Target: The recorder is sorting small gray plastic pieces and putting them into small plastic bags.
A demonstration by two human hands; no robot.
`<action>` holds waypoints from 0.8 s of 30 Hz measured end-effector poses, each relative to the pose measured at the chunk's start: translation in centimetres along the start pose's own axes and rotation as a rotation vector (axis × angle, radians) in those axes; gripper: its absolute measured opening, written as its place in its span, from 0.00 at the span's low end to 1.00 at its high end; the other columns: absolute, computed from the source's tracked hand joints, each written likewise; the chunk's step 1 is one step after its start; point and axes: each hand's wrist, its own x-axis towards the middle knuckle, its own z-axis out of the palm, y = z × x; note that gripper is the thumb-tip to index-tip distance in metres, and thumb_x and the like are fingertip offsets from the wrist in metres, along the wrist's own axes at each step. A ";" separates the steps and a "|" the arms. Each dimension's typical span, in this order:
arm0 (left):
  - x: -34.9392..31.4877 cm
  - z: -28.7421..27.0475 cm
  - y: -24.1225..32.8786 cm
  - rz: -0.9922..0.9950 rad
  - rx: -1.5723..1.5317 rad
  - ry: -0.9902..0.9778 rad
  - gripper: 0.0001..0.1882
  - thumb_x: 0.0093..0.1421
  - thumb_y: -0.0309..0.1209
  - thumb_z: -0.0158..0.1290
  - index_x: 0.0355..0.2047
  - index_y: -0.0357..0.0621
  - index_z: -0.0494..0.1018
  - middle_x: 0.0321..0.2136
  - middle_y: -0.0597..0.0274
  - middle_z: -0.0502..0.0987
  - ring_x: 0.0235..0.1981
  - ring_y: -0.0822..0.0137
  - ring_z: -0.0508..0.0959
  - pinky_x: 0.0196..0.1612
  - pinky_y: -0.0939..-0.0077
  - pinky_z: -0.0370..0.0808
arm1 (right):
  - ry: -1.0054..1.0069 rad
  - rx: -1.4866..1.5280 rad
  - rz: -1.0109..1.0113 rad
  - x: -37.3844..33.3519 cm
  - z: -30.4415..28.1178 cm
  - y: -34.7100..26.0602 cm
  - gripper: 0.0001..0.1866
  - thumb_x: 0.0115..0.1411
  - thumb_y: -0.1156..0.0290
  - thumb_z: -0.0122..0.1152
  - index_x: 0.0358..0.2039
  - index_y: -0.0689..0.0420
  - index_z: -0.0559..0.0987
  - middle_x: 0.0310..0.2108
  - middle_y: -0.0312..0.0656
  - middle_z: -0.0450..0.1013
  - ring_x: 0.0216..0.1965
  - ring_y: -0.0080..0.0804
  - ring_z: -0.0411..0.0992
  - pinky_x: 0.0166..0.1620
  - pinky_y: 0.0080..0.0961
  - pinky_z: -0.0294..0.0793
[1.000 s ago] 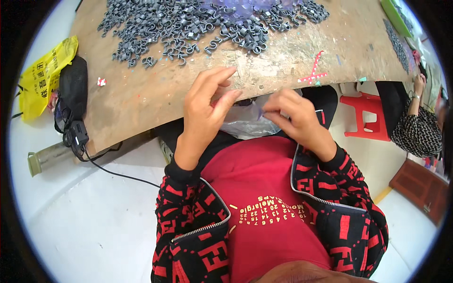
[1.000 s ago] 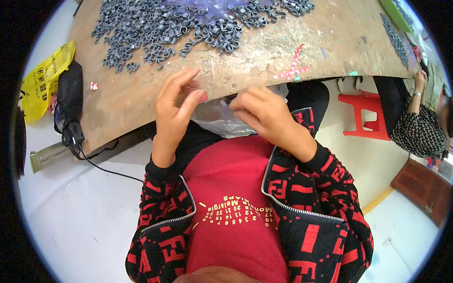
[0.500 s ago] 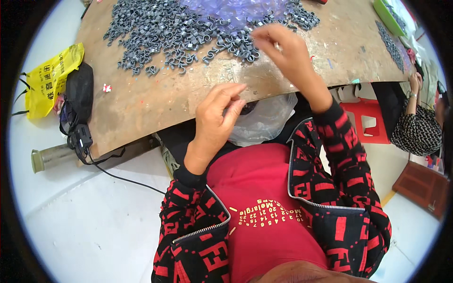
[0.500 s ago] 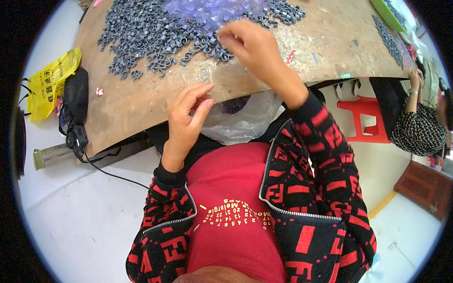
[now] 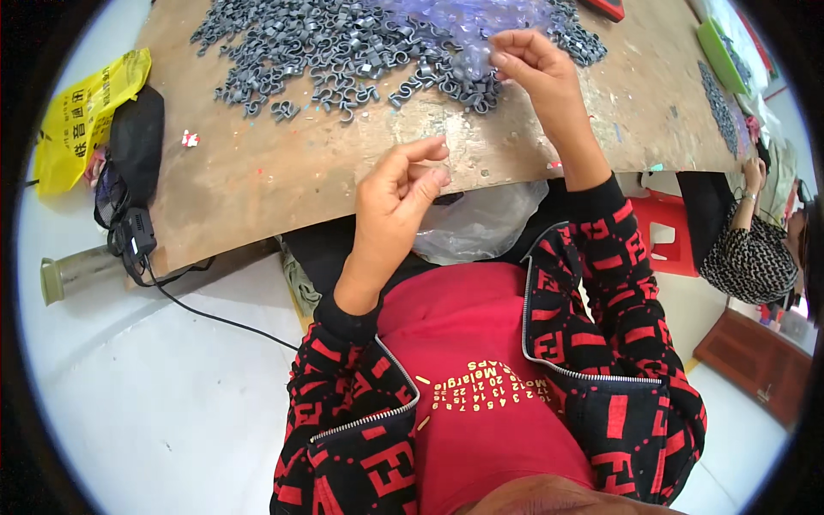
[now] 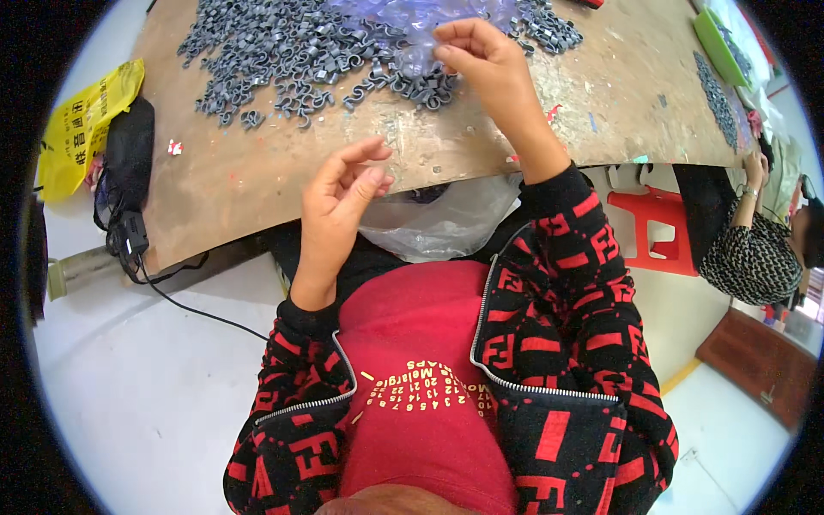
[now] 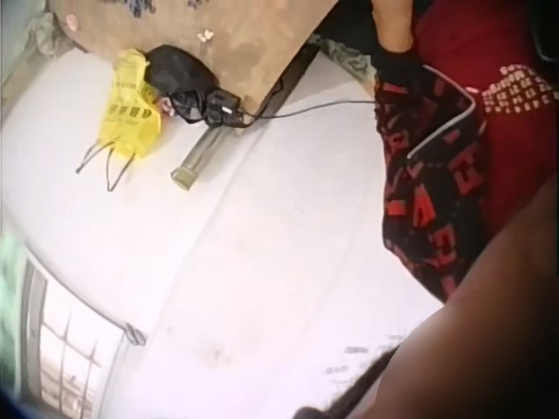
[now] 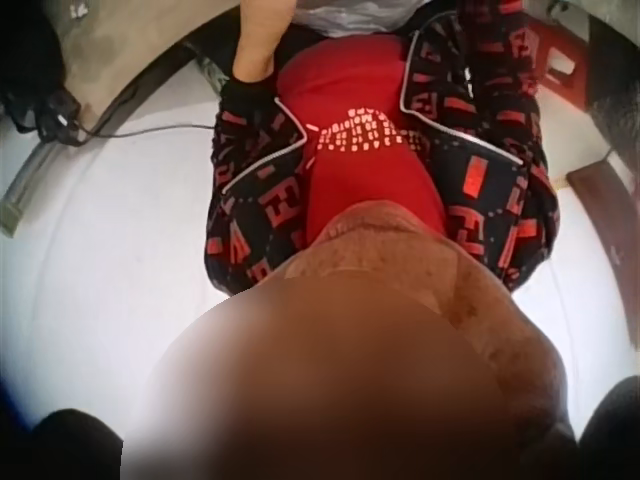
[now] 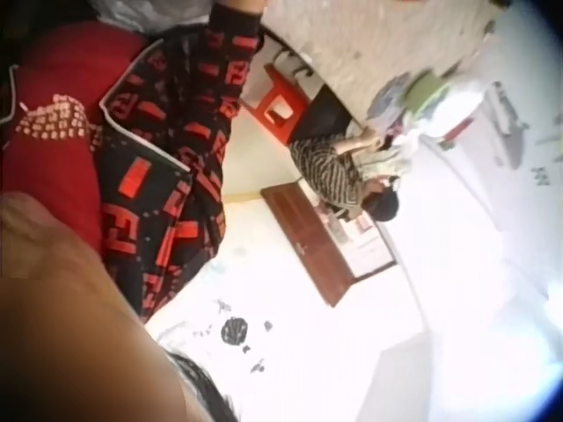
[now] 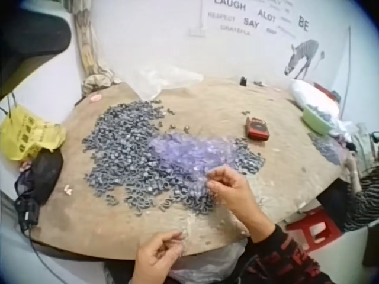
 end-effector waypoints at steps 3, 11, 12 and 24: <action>0.7 0.3 0.5 -0.073 -0.050 0.019 0.17 0.63 0.25 0.49 0.53 0.38 0.67 0.45 0.59 0.75 0.37 0.75 0.76 0.39 0.83 0.73 | 0.000 0.146 0.101 -1.3 -0.2 0.4 0.11 0.59 0.74 0.58 0.42 0.61 0.76 0.36 0.34 0.75 0.37 0.19 0.72 0.42 0.17 0.71; 1.0 0.5 0.2 -0.075 -0.030 -0.013 0.18 0.63 0.26 0.50 0.53 0.39 0.67 0.45 0.60 0.74 0.37 0.75 0.76 0.39 0.84 0.73 | 0.145 0.060 0.033 -1.6 -0.1 -0.3 0.11 0.59 0.79 0.56 0.43 0.62 0.75 0.37 0.36 0.75 0.38 0.21 0.73 0.44 0.18 0.71; 1.2 0.5 0.3 -0.068 -0.031 -0.020 0.18 0.63 0.26 0.50 0.53 0.39 0.67 0.45 0.60 0.74 0.37 0.75 0.76 0.39 0.83 0.73 | 0.186 -0.154 -0.041 -1.4 -0.1 0.0 0.11 0.59 0.80 0.56 0.43 0.62 0.75 0.37 0.37 0.75 0.38 0.22 0.74 0.45 0.18 0.72; 1.7 -0.1 0.5 -0.242 -0.245 -0.123 0.16 0.60 0.27 0.54 0.49 0.40 0.68 0.44 0.54 0.75 0.32 0.76 0.75 0.35 0.85 0.72 | -0.260 0.105 0.036 -6.5 0.5 -4.6 0.07 0.56 0.82 0.55 0.37 0.62 0.74 0.35 0.40 0.74 0.37 0.26 0.72 0.43 0.23 0.72</action>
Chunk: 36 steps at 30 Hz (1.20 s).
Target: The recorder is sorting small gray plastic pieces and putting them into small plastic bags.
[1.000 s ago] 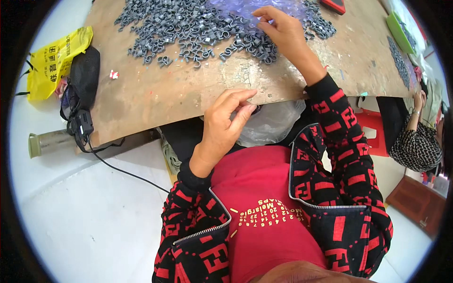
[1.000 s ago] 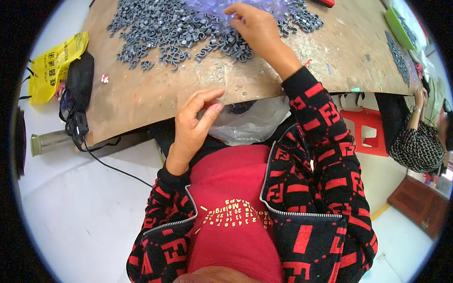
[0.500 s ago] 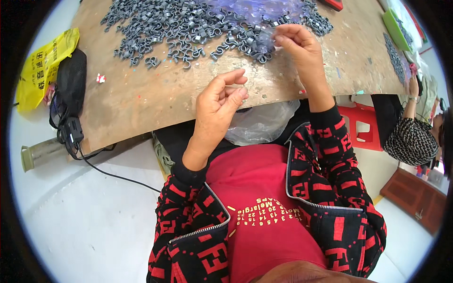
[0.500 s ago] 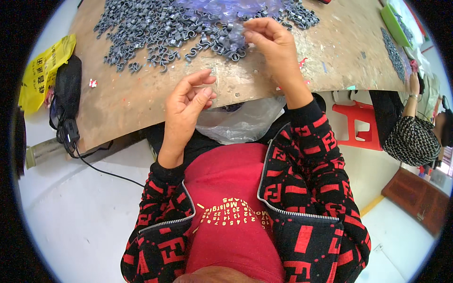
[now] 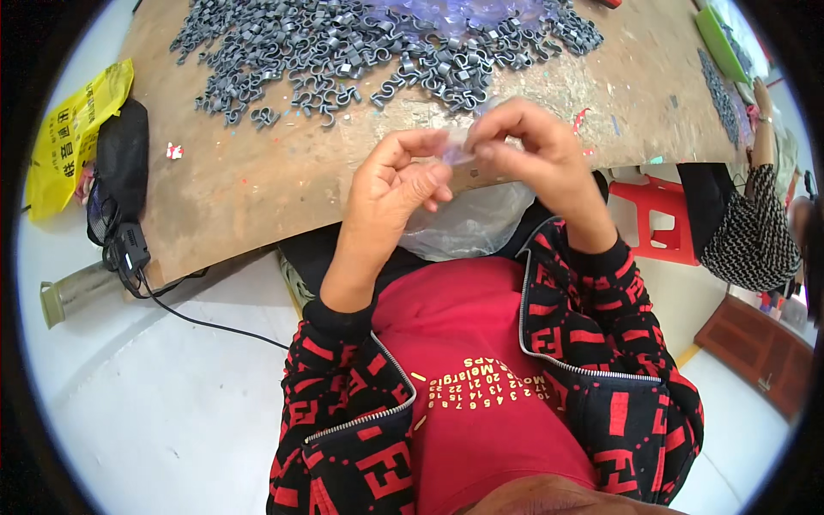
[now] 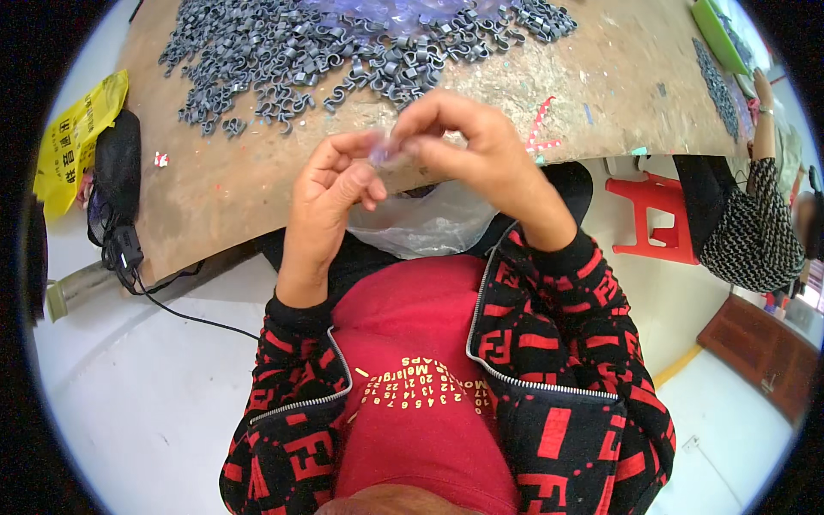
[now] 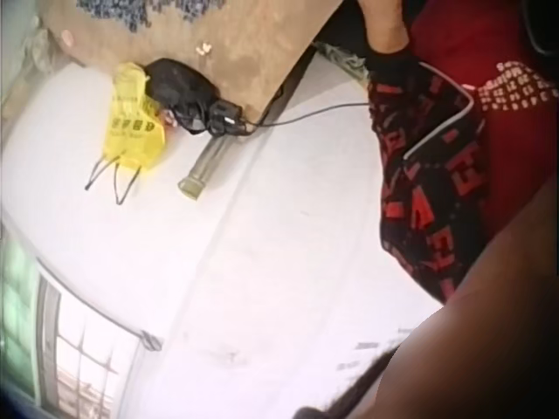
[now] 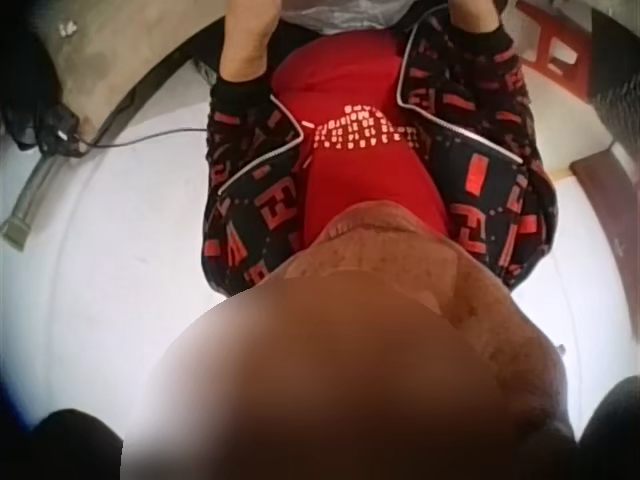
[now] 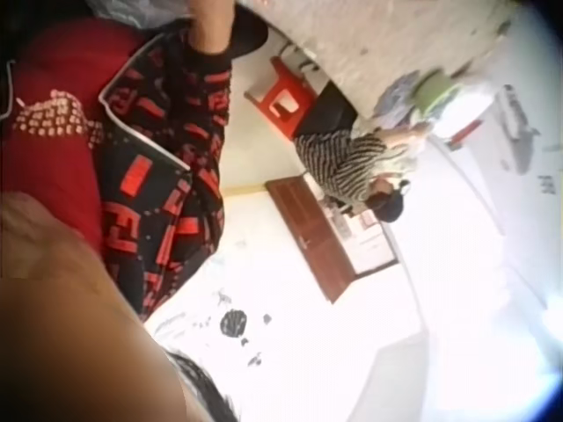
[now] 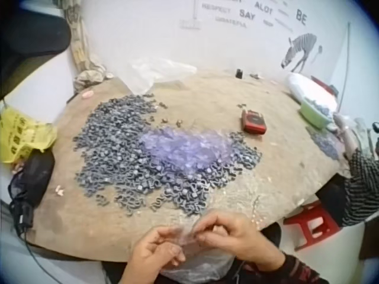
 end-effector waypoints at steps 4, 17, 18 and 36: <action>-0.1 0.0 -0.1 -0.007 0.051 -0.042 0.08 0.58 0.27 0.55 0.37 0.43 0.69 0.42 0.53 0.76 0.30 0.75 0.75 0.33 0.84 0.72 | 0.039 -0.227 -0.014 -1.3 1.3 0.3 0.08 0.55 0.80 0.58 0.36 0.62 0.76 0.34 0.38 0.73 0.34 0.25 0.72 0.40 0.22 0.71; -0.3 -0.2 0.1 0.028 -0.266 0.103 0.06 0.58 0.29 0.56 0.31 0.44 0.69 0.38 0.59 0.75 0.25 0.78 0.71 0.31 0.84 0.66 | 0.284 -0.926 -0.228 1.2 -2.3 5.5 0.11 0.54 0.74 0.62 0.39 0.56 0.79 0.35 0.38 0.72 0.26 0.27 0.72 0.31 0.21 0.71; -0.5 -0.2 0.2 0.031 -0.315 0.119 0.06 0.59 0.29 0.55 0.32 0.44 0.69 0.38 0.59 0.75 0.25 0.78 0.72 0.31 0.84 0.67 | 0.326 -0.956 -0.262 1.6 -2.8 5.8 0.10 0.55 0.73 0.62 0.39 0.56 0.79 0.34 0.38 0.72 0.26 0.27 0.72 0.31 0.21 0.71; -0.7 -0.7 -0.3 0.016 -0.331 0.063 0.05 0.62 0.32 0.51 0.35 0.46 0.69 0.40 0.58 0.76 0.31 0.78 0.74 0.37 0.83 0.70 | 0.161 -0.997 -0.419 3.6 -0.3 4.3 0.08 0.53 0.73 0.60 0.35 0.50 0.79 0.30 0.35 0.72 0.33 0.33 0.71 0.38 0.27 0.66</action>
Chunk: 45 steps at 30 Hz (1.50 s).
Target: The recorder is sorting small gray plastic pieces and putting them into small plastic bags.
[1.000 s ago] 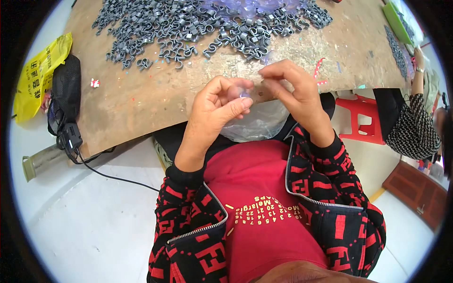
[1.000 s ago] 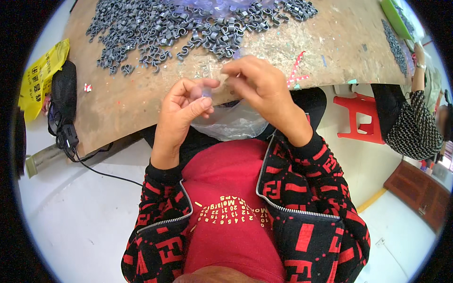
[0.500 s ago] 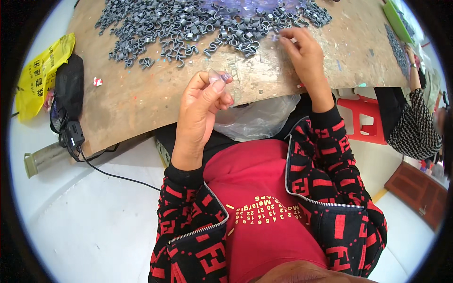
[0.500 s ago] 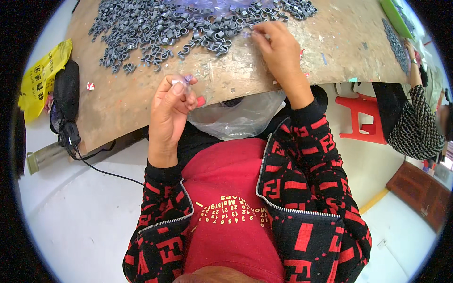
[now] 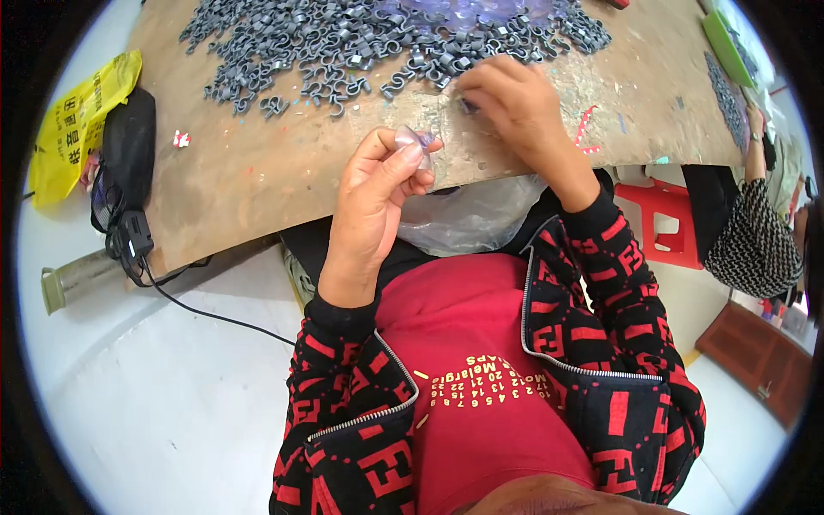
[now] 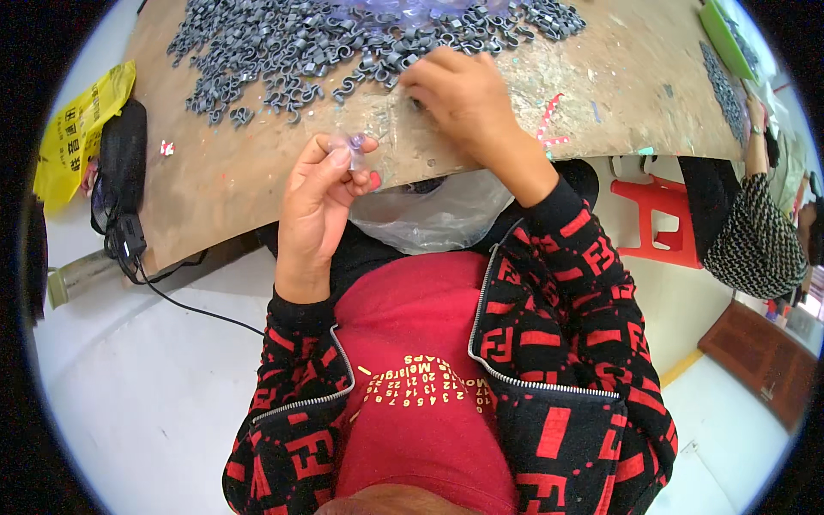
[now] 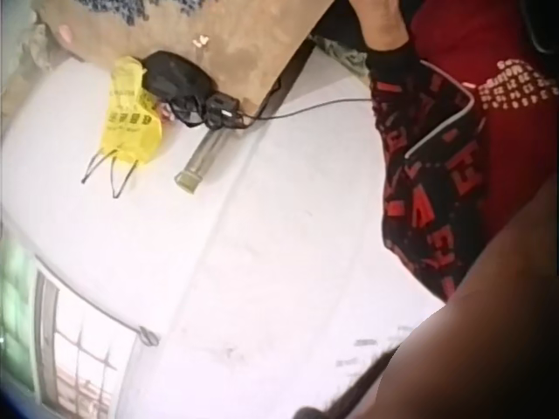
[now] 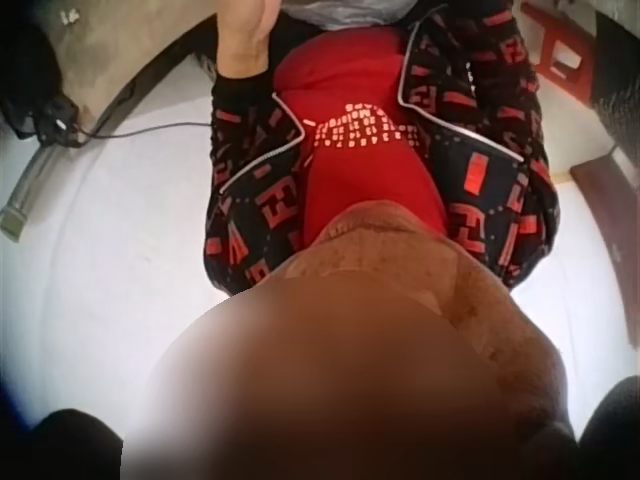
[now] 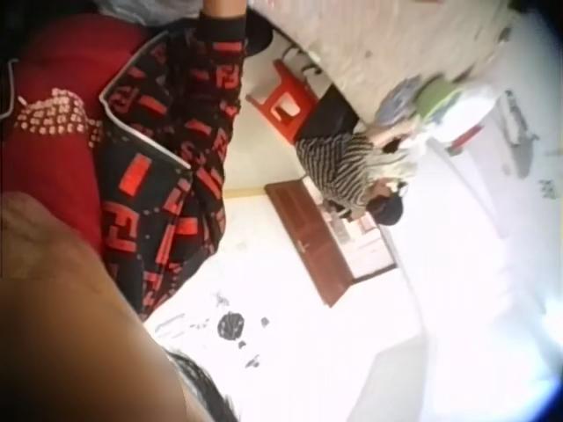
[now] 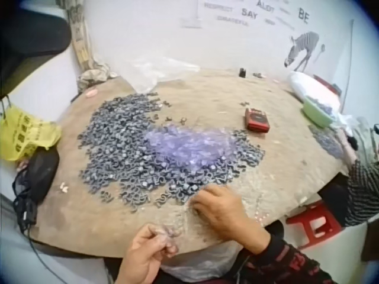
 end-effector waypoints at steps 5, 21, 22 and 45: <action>-0.2 0.3 0.2 -0.003 0.025 0.033 0.05 0.62 0.32 0.52 0.35 0.46 0.69 0.40 0.59 0.76 0.32 0.78 0.74 0.38 0.82 0.70 | 0.045 0.164 0.292 -0.7 -0.7 0.4 0.09 0.55 0.76 0.60 0.38 0.55 0.79 0.31 0.35 0.73 0.29 0.23 0.70 0.33 0.19 0.68; 0.2 0.5 0.0 -0.015 0.066 0.023 0.07 0.62 0.32 0.52 0.36 0.43 0.70 0.42 0.58 0.76 0.34 0.77 0.75 0.40 0.81 0.71 | -0.061 -0.060 0.065 -1.2 -0.9 -1.3 0.11 0.50 0.71 0.64 0.36 0.53 0.79 0.32 0.35 0.72 0.31 0.30 0.71 0.37 0.28 0.64; 0.2 0.5 0.0 -0.016 0.068 0.020 0.07 0.62 0.32 0.52 0.36 0.43 0.70 0.42 0.58 0.76 0.34 0.77 0.75 0.40 0.81 0.71 | -0.070 -0.109 0.053 -1.1 -0.6 -1.3 0.11 0.49 0.70 0.64 0.35 0.52 0.78 0.32 0.34 0.71 0.33 0.31 0.70 0.37 0.29 0.62; -0.1 2.9 -0.2 0.231 0.233 0.033 0.07 0.58 0.22 0.55 0.36 0.37 0.69 0.39 0.59 0.74 0.36 0.74 0.74 0.42 0.80 0.73 | 0.021 0.982 0.455 -2.4 -3.1 -6.6 0.14 0.58 0.81 0.57 0.45 0.63 0.73 0.38 0.33 0.69 0.39 0.18 0.68 0.42 0.14 0.67</action>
